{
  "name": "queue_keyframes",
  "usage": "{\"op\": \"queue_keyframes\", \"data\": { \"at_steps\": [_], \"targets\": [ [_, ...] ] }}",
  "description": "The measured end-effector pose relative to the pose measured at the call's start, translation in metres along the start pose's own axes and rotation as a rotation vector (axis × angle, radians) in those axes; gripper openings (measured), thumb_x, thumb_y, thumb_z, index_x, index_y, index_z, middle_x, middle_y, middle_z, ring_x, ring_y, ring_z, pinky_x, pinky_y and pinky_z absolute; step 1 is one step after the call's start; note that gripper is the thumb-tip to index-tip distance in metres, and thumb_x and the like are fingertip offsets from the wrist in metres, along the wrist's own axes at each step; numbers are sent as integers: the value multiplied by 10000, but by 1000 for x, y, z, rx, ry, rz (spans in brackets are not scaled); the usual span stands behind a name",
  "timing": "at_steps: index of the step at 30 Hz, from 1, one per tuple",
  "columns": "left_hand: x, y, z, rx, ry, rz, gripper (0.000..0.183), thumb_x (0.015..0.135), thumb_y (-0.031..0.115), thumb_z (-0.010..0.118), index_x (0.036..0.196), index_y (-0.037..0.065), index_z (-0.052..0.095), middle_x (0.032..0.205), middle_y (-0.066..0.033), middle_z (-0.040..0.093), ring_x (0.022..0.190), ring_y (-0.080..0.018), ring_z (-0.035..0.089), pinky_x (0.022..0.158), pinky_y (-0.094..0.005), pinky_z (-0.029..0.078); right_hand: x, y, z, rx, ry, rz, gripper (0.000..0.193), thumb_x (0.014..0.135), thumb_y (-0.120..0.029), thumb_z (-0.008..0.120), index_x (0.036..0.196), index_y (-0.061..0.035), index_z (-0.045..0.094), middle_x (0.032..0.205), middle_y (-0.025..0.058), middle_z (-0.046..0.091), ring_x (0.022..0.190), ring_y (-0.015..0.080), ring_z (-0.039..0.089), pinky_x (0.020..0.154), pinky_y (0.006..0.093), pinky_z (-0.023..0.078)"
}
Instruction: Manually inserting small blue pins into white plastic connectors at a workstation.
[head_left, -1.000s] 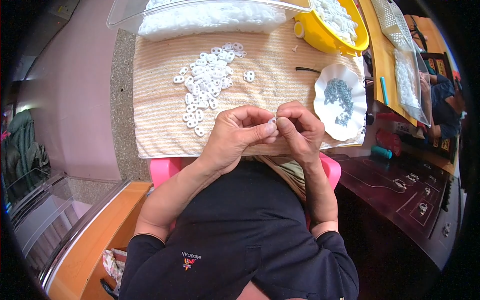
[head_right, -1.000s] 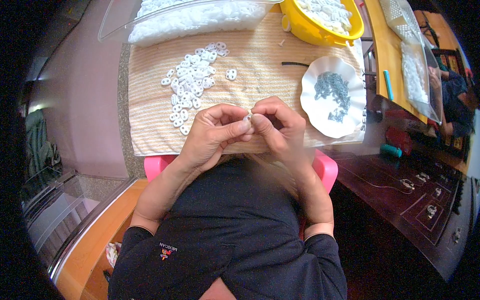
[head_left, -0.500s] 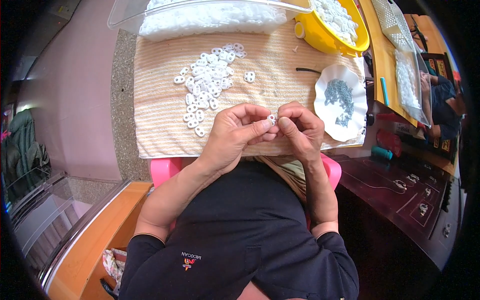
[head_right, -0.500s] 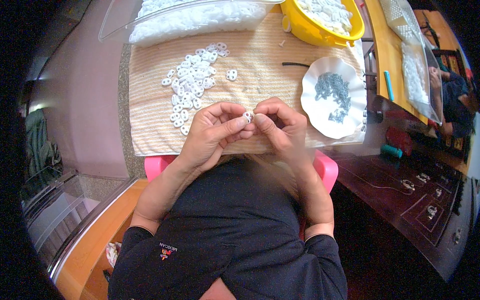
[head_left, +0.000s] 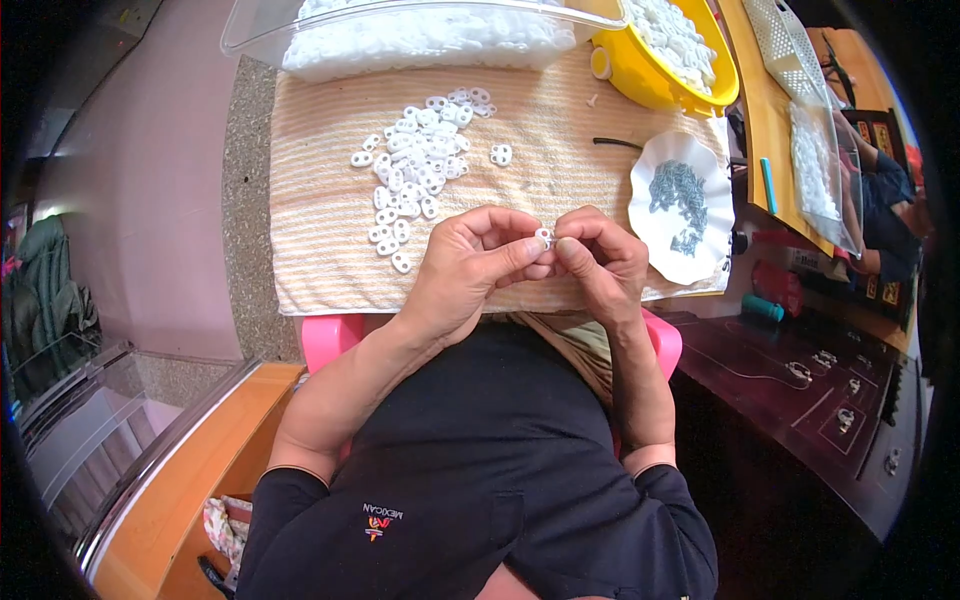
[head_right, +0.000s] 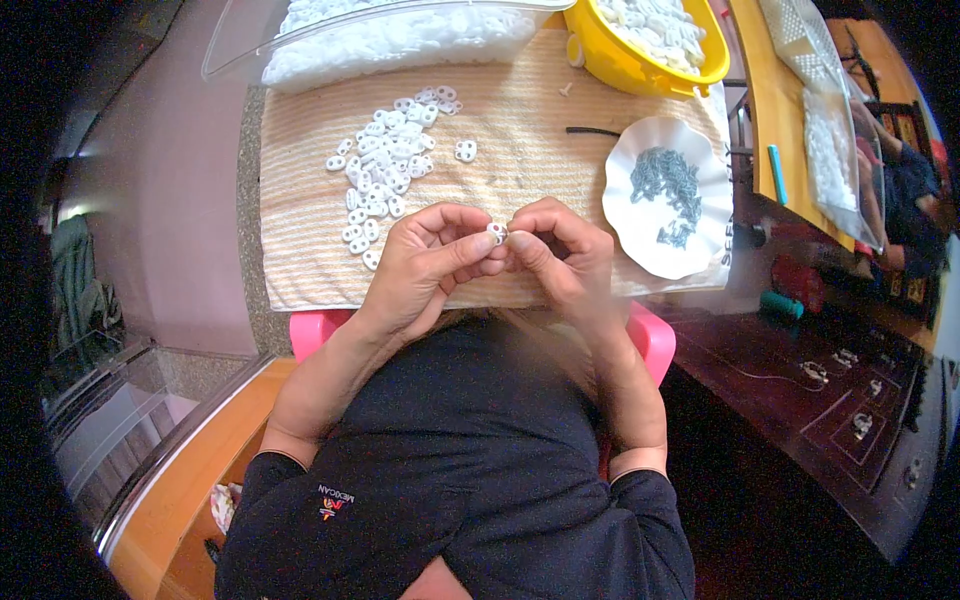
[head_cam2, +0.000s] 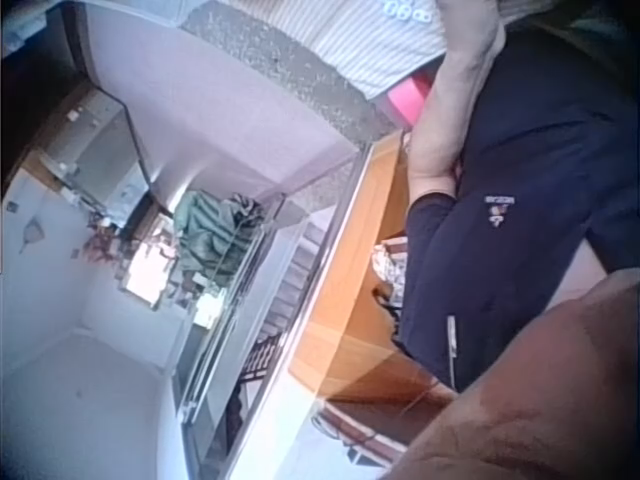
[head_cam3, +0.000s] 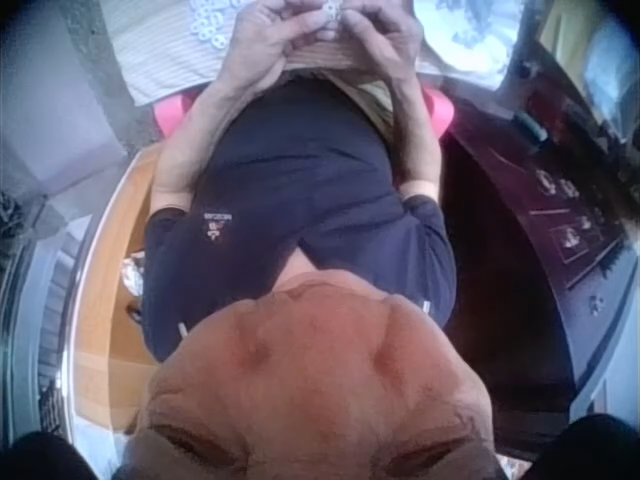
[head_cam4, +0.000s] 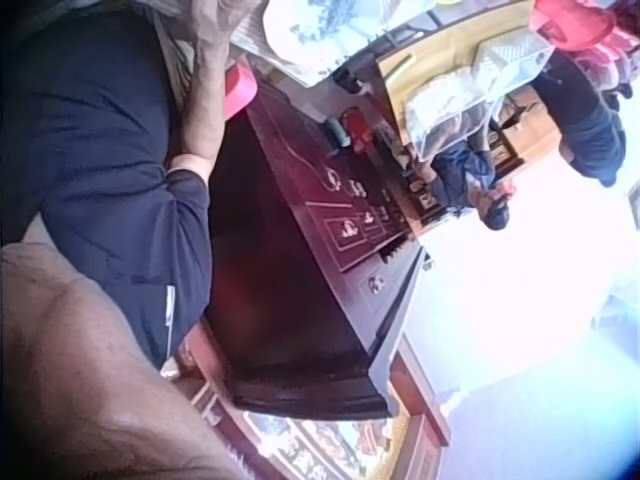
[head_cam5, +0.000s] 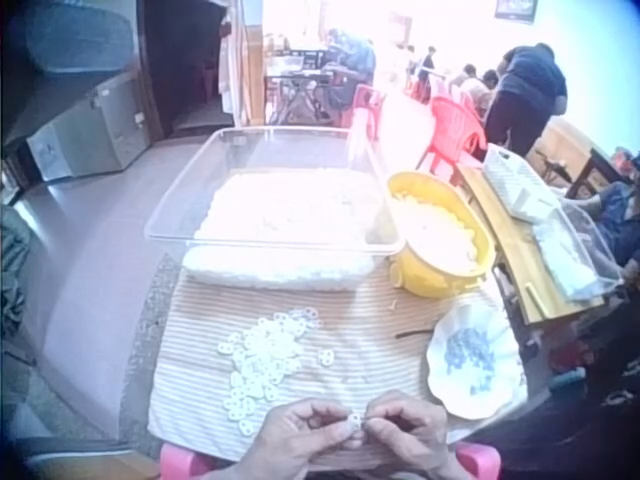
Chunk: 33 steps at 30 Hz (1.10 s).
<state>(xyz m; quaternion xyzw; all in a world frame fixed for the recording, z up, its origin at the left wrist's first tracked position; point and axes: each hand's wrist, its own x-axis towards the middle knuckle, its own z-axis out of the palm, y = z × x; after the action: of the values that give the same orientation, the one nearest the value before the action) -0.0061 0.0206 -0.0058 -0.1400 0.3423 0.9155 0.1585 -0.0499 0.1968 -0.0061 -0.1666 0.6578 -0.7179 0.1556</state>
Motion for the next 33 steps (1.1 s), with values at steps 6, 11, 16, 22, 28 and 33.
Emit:
{"op": "queue_keyframes", "data": {
  "at_steps": [6,11,16,22,28,33],
  "targets": [
    [0,0,-1,-3,4,-3,155,876,36,639,1024,1,607,937,-99,673,825,-153,667,775,-276,570,0,0,0,-16,6,-6,52,902,-5,595,918,42,609,889,69,589,753,106,607,657,218,517],
    [0,0,0,-18,14,-7,159,874,38,642,1025,1,606,936,-97,673,825,-152,668,771,-271,569,-1,3,-1,-1,28,-12,54,898,-3,599,916,48,610,899,72,593,753,107,606,654,214,516],
    [0,0,-1,1,5,6,156,873,29,640,1021,1,604,922,-101,673,819,-157,670,765,-272,570,-1,7,-2,-41,6,-37,71,896,-13,608,938,43,616,908,79,593,759,100,575,648,207,482],
    [0,-2,-1,13,-5,23,156,870,21,641,1020,2,604,917,-101,673,818,-153,668,758,-269,569,-2,8,-3,-102,-9,-61,92,895,-21,614,959,46,616,919,85,589,759,98,549,642,203,453],
    [0,-2,2,35,25,49,134,867,14,649,987,-33,616,864,-91,668,775,-123,646,716,-235,541,-2,4,-1,-132,11,-39,60,877,-6,625,917,38,628,887,79,609,761,105,569,655,212,462],
    [-1,-4,1,79,48,73,137,863,20,657,980,-42,619,867,-97,671,762,-121,646,715,-236,541,1,0,0,-213,21,-47,34,845,2,649,862,30,643,836,75,635,761,124,595,670,228,471]
  ]
}}
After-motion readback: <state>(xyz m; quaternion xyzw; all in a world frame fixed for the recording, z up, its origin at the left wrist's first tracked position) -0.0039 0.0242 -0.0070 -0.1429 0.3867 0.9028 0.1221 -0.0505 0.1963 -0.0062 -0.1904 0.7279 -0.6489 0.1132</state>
